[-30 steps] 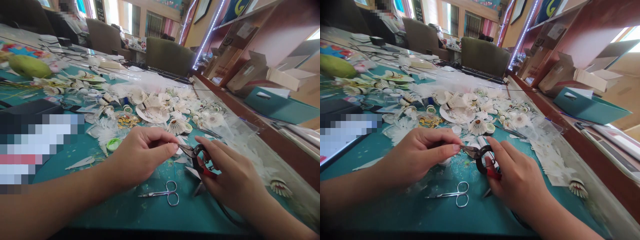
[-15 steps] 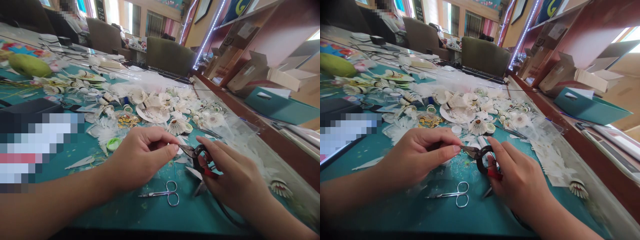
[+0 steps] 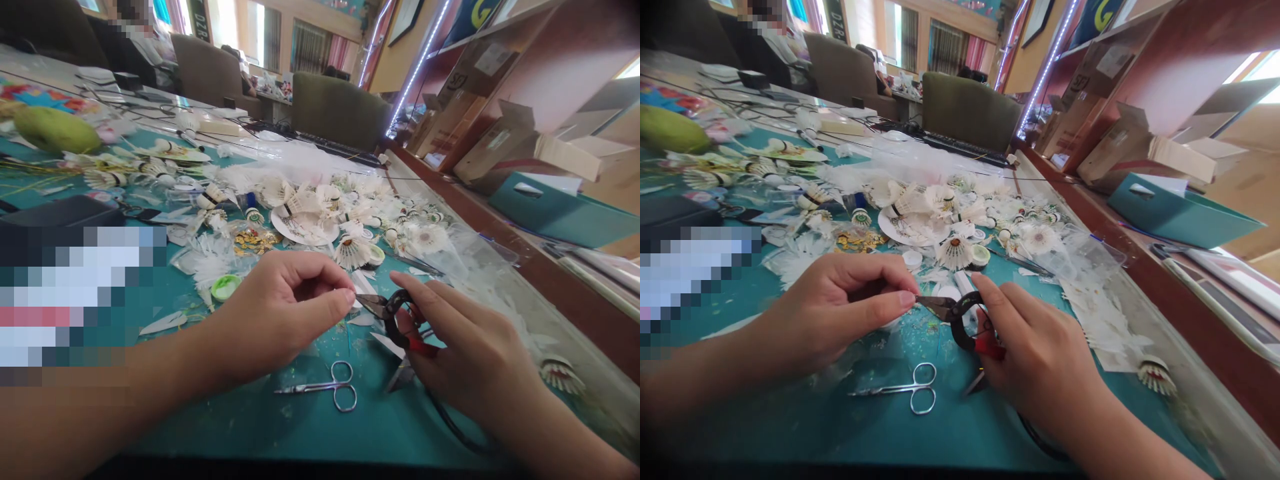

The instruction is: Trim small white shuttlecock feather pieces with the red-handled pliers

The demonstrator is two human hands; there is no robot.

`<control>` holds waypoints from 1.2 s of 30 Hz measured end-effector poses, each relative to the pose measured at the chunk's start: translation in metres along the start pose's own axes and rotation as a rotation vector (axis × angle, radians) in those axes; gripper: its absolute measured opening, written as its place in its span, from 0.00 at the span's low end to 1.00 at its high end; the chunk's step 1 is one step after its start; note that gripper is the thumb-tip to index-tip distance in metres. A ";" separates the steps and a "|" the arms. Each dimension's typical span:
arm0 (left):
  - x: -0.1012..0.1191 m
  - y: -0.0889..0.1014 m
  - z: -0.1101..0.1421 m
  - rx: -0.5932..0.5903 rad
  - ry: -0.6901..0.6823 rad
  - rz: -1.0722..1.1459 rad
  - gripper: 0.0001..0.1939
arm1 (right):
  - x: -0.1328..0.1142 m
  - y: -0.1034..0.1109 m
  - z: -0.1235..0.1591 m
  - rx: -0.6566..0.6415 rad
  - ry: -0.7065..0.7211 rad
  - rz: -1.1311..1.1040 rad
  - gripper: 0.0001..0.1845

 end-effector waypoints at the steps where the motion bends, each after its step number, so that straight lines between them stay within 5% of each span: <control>1: 0.000 -0.001 0.000 -0.007 0.001 0.007 0.07 | 0.000 0.000 0.000 0.001 0.001 0.000 0.28; 15: -0.019 -0.004 -0.005 -0.074 0.194 0.102 0.06 | -0.002 0.003 -0.001 0.021 0.018 0.027 0.29; 24: -0.018 -0.004 -0.007 -0.071 0.161 0.141 0.04 | 0.000 0.003 0.003 0.016 0.025 0.064 0.32; 36: -0.020 -0.008 -0.007 -0.091 0.205 0.341 0.04 | -0.002 0.006 -0.004 0.048 0.034 0.035 0.21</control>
Point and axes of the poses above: each hand's wrist, its own z-axis away from the middle knuckle, its own y-axis out of the back of the hand, x = y × z, the point moved 10 cm from there along -z, towards the middle knuckle, and after that the axes turned 6 degrees about y, right-handed, at the moved point
